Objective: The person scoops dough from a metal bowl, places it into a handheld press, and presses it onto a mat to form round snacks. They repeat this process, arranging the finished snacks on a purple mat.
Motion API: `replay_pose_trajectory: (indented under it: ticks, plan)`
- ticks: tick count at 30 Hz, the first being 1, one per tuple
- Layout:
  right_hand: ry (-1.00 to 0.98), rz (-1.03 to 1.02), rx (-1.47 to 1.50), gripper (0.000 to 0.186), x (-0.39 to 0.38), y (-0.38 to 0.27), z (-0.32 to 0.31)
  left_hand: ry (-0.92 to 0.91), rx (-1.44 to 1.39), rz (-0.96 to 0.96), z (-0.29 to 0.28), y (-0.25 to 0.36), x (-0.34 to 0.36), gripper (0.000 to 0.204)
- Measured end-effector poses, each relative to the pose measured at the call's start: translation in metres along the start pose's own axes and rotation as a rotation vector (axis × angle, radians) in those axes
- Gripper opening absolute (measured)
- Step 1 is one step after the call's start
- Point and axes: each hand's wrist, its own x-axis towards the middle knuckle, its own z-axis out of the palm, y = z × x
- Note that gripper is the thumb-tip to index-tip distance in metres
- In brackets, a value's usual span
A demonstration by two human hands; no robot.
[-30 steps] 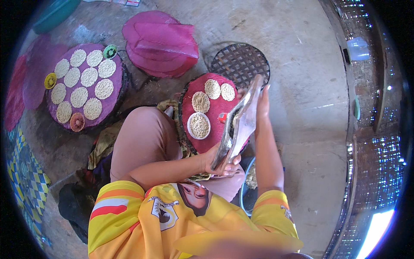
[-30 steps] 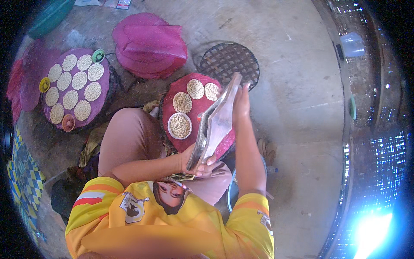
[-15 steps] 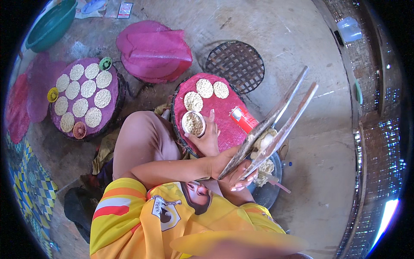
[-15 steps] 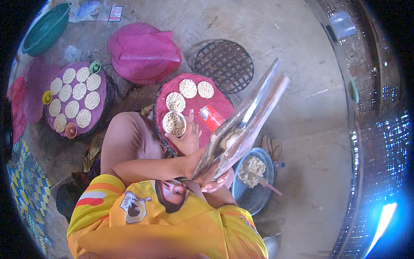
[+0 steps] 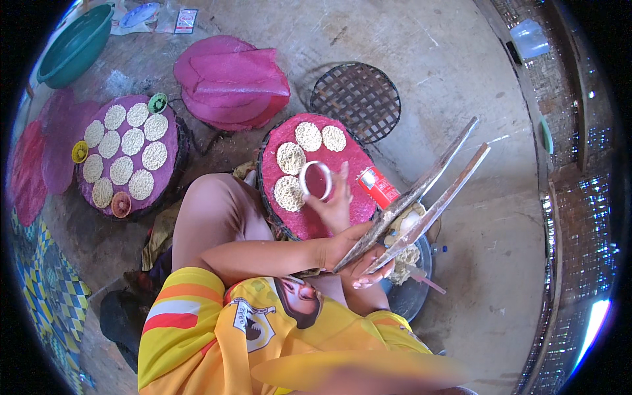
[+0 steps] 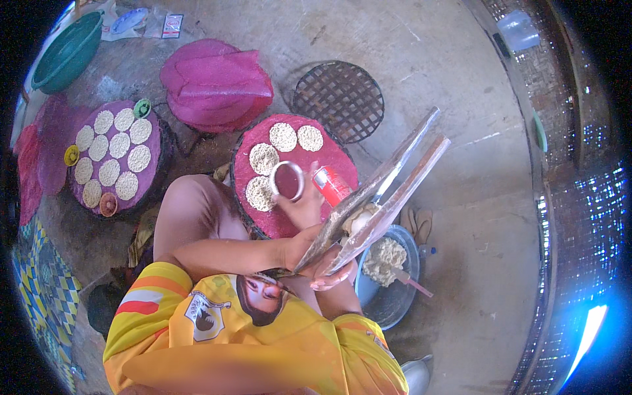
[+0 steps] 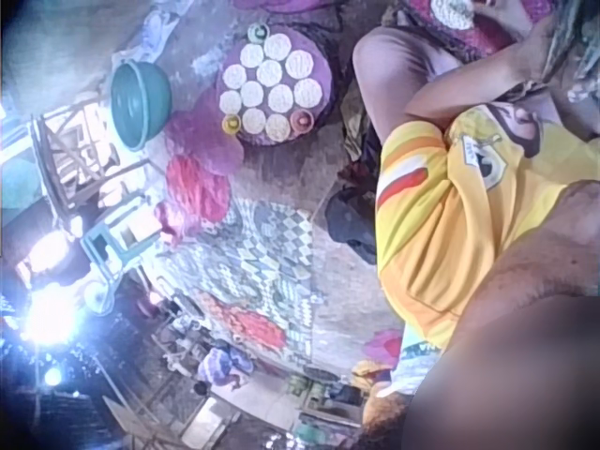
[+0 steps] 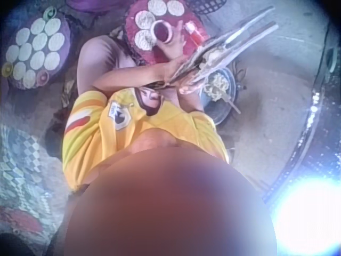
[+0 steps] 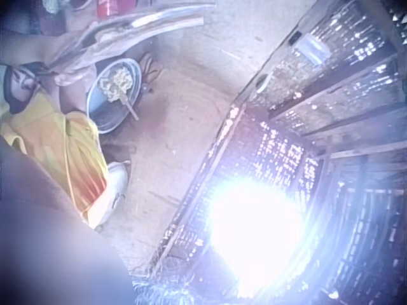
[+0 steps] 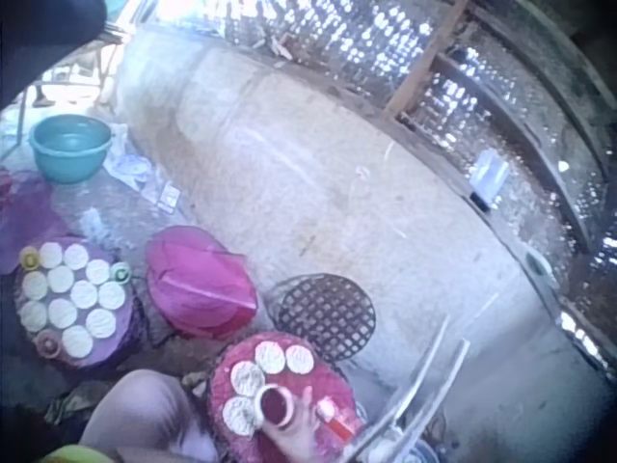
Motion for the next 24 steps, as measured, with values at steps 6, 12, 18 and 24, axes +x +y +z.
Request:
replay_pose_trajectory:
  ticks: [6,12,18,24]
  plan:
    - [-0.160,0.059,0.120,0.113,0.027,0.026,-0.010,-0.008,-0.060,-0.107,-0.009,-0.002,0.006,0.085]
    - [-0.091,0.140,0.363,0.105,0.028,0.035,-0.013,0.014,-0.040,0.017,-0.018,0.004,-0.002,0.075]
    - [-0.315,0.252,1.684,0.053,0.090,0.042,-0.094,0.187,-0.216,0.185,-0.044,0.006,-0.020,0.062]
    - [-0.310,0.588,0.866,0.023,0.153,0.036,-0.054,0.185,-0.359,0.225,-0.073,0.000,-0.023,0.037]
